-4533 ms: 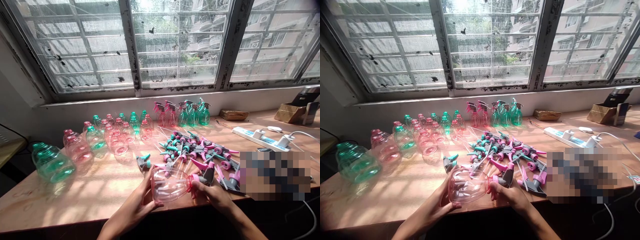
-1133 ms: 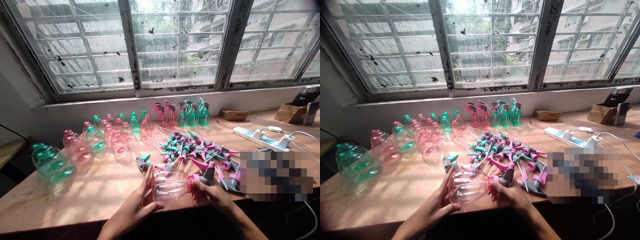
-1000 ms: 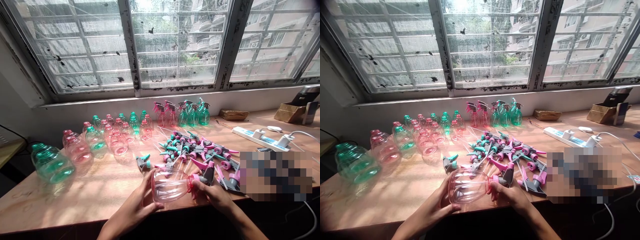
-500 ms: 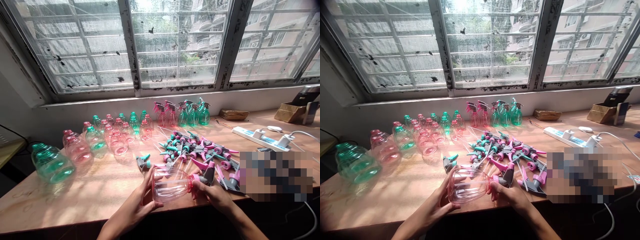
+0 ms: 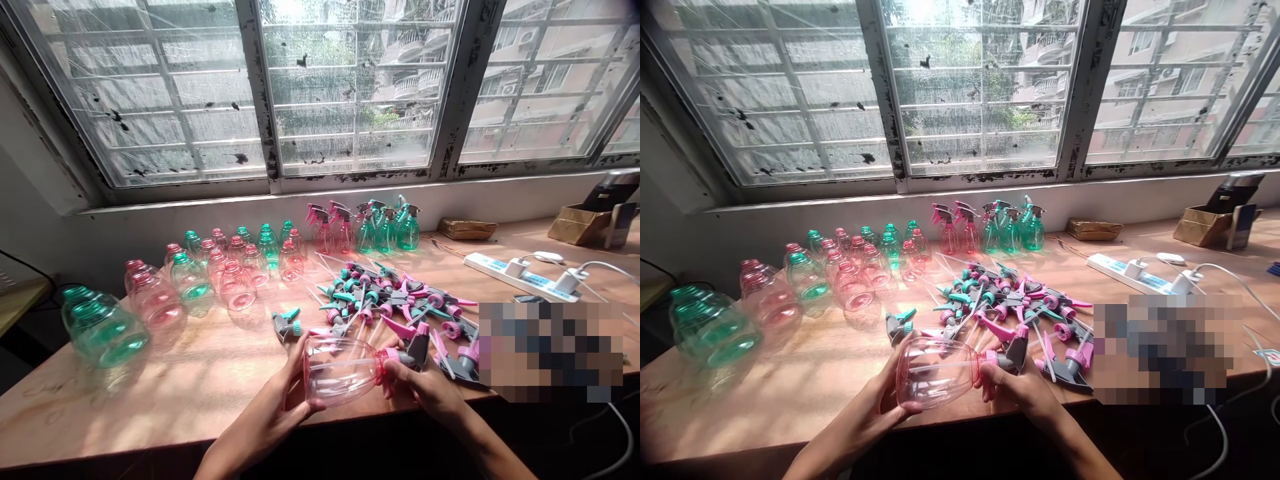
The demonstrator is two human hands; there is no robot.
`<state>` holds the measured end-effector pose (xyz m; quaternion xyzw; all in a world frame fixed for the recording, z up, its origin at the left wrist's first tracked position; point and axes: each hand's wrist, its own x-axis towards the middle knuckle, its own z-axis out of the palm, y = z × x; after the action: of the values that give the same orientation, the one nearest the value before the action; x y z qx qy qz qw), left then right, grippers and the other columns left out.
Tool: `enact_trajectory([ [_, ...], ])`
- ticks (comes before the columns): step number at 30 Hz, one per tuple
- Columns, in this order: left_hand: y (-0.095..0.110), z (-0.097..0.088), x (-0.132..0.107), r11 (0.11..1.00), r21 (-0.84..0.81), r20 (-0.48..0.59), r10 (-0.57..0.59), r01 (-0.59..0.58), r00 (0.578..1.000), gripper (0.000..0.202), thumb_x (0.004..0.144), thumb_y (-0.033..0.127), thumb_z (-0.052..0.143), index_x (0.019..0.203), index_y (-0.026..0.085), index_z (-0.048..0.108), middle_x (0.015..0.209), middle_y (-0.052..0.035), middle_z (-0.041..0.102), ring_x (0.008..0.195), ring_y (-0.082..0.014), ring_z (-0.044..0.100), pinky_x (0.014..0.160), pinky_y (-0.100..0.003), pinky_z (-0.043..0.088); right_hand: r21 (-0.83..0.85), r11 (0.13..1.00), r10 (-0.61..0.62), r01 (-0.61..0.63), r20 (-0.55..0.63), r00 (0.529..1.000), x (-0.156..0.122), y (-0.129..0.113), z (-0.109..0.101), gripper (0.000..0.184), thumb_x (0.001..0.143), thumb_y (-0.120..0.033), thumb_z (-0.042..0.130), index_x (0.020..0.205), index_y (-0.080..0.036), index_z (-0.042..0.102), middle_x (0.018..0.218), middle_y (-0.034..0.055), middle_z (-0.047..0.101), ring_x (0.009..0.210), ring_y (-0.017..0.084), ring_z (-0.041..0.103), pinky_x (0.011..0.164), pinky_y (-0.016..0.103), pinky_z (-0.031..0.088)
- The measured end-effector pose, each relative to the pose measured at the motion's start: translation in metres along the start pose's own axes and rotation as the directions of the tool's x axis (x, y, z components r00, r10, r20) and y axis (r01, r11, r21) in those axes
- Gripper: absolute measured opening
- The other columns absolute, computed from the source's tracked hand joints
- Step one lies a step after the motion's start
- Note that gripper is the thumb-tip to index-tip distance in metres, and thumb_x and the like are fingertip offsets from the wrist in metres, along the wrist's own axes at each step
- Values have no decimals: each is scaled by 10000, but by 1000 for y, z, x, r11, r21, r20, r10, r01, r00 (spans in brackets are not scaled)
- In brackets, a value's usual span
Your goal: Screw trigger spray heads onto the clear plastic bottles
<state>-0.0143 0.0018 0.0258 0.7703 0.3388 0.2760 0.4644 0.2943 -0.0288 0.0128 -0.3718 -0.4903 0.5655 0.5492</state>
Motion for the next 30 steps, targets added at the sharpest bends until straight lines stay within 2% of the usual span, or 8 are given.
enact_trajectory([
  [6,-4,4,1,972,-235,51,-16,27,999,1066,991,278,764,1720,433,3,1834,-18,100,1659,-366,187,1311,-537,293,3,1000,-1,1,12,1000,0,0,0,457,846,-593,875,965,-226,629,661,-6,768,573,176,698,614,291,577],
  [10,-2,3,1,988,-153,24,-24,27,999,1091,951,231,795,1725,425,50,1831,13,135,1677,-366,76,1343,-565,139,-9,1000,5,-5,12,1000,0,-1,1,466,842,-605,872,962,-227,628,643,-9,765,569,184,701,617,300,581],
  [15,-5,0,-1,995,-102,39,-1,5,999,1000,984,299,781,1731,391,124,1824,-30,176,1664,-384,173,1335,-584,207,-16,1000,12,-12,-5,1000,-1,-2,1,476,834,-612,874,967,-226,629,633,-11,760,560,185,702,614,302,585],
  [18,-14,1,-1,998,-61,1,22,-21,1000,1004,1007,323,764,1732,400,73,1830,-27,149,1673,-364,126,1349,-569,132,-12,1000,6,-5,3,1000,0,-1,1,471,840,-602,875,977,-223,631,658,1,772,571,189,708,621,312,593],
  [22,-22,4,0,991,-127,-2,37,-37,999,1012,1024,354,745,1725,417,18,1828,-23,163,1670,-351,151,1342,-540,193,-15,1000,-7,7,27,1000,0,1,0,453,856,-591,868,971,-219,637,680,6,785,582,174,709,627,293,590],
  [26,-14,4,0,979,-202,31,21,-14,999,1095,976,334,801,1719,436,3,1835,-8,107,1663,-363,178,1336,-560,177,-1,1000,-8,8,24,1000,1,1,-1,454,857,-589,868,977,-226,624,674,-1,781,578,174,711,615,286,584],
  [28,-6,2,-1,987,-162,22,3,1,1000,1043,980,321,781,1727,415,59,1834,4,99,1673,-369,98,1336,-583,125,1,1000,-8,8,28,1000,0,1,0,453,857,-586,869,975,-224,625,675,3,782,579,179,713,620,295,588],
  [30,0,-1,-2,997,-81,41,-11,15,999,981,996,304,744,1733,383,102,1825,-14,168,1671,-372,129,1339,-594,112,-3,1000,-4,4,25,1000,0,0,1,457,855,-590,870,976,-224,626,673,4,785,577,179,712,628,298,590],
])
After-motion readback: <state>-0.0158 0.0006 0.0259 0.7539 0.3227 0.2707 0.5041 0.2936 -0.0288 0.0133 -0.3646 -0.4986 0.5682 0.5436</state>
